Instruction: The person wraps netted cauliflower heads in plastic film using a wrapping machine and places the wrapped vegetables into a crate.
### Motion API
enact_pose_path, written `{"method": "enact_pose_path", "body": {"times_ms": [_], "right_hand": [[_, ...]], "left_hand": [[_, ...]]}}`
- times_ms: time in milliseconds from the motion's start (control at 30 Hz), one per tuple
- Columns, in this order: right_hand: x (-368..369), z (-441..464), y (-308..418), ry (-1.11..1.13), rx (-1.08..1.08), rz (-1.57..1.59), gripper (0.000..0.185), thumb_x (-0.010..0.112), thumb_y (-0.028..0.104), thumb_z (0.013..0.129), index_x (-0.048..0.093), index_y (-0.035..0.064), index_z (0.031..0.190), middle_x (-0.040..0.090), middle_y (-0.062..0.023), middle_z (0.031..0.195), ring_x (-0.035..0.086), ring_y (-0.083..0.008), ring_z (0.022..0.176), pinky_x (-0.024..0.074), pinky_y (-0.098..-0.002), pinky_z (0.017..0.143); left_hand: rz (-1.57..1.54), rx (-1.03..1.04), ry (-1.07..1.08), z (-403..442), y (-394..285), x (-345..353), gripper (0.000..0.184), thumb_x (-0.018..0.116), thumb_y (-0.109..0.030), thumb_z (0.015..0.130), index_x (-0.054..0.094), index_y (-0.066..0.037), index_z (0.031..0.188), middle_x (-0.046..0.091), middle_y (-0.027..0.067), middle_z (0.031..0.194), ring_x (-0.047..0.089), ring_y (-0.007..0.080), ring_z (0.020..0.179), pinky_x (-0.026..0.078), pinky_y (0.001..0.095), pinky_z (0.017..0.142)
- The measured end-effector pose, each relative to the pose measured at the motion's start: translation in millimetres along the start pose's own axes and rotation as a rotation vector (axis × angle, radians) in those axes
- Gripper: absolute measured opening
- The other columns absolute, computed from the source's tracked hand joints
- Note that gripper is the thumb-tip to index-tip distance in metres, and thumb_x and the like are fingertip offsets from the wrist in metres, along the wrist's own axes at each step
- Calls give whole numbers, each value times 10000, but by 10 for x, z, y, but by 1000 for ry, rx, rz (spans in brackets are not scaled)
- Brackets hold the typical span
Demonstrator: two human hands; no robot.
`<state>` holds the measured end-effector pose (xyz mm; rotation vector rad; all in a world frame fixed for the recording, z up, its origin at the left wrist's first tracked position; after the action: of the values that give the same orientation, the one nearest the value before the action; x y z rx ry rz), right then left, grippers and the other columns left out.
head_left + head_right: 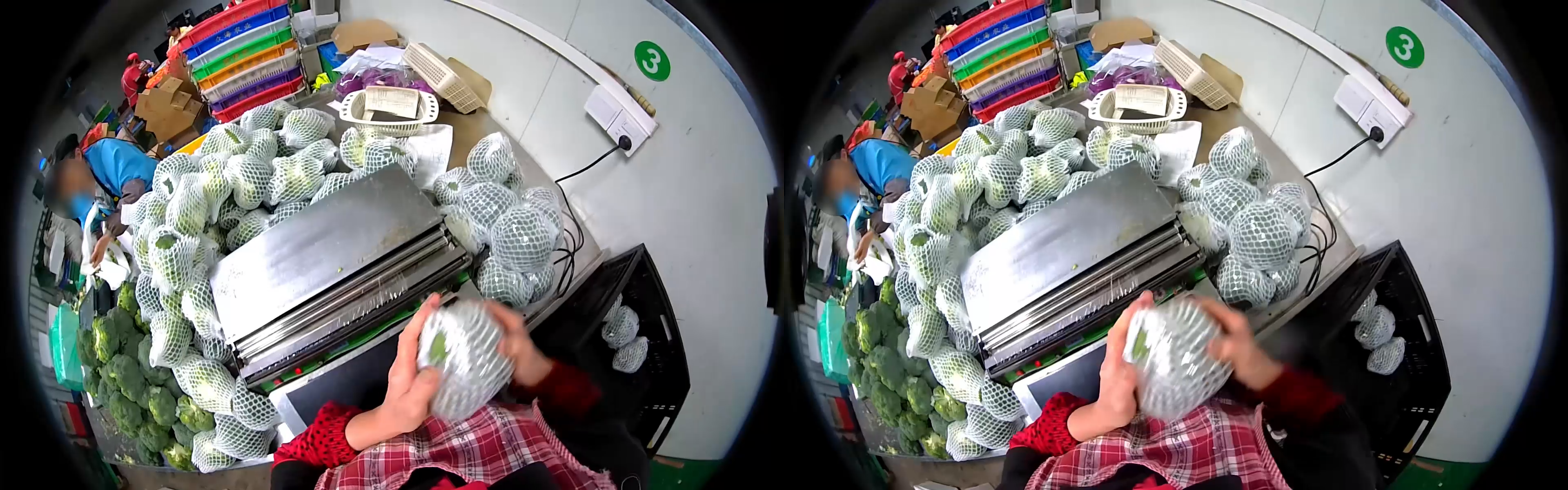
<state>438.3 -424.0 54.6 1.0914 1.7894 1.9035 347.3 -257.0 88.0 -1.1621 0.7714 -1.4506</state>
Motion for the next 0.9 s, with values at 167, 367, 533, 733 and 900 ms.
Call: {"method": "enact_pose_path", "body": {"times_ms": [167, 367, 533, 733, 900], "right_hand": [[-1412, 828, 1326, -406, -244, -217, 491, 475, 385, 956, 517, 15, 1275, 631, -72, 1089, 623, -150, 957, 503, -300, 839], [-3588, 1929, 787, -678, 73, -753, 629, 492, 553, 916, 554, 46, 1283, 591, -98, 1255, 522, -189, 1173, 388, -316, 1005], [-3370, 2523, 1376, -707, 165, -1934, 602, 621, 439, 869, 570, -51, 1215, 636, -165, 1168, 599, -223, 1071, 455, -344, 930], [-1345, 4333, 338, 128, -205, -1405, 925, 758, 601, 639, 508, -21, 1276, 593, -245, 1207, 575, -357, 1124, 442, -405, 977], [-1149, 4965, -501, 253, -28, -1488, 1097, 853, 509, 513, 384, 36, 1386, 544, -245, 1281, 535, -379, 1174, 420, -403, 1012]], "left_hand": [[406, -119, 102, 143, 156, -275, 468, 680, -137, 855, 518, 10, 1268, 571, 183, 1260, 569, 280, 1154, 435, 353, 978], [376, -320, -67, 139, 400, -558, 215, 671, -89, 860, 648, 12, 1048, 696, 120, 979, 673, 197, 888, 519, 298, 804], [440, -345, -147, 191, 430, -741, 180, 668, -49, 848, 659, 12, 1016, 700, 107, 932, 679, 187, 853, 522, 284, 766], [442, -246, -78, 395, 402, -622, 186, 680, -61, 839, 650, 16, 1006, 693, 134, 942, 685, 229, 855, 528, 308, 758], [557, -203, -178, 260, 100, -761, 180, 709, -56, 805, 648, 14, 960, 683, 137, 900, 673, 263, 774, 532, 316, 679]]}}
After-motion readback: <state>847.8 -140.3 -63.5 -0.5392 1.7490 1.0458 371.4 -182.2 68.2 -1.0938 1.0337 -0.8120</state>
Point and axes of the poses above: each hand's wrist, its own z-axis towards the middle knuckle, its own x-axis out of the palm, y = z × x, the point moved 3 cm from there along z, towards the middle knuckle
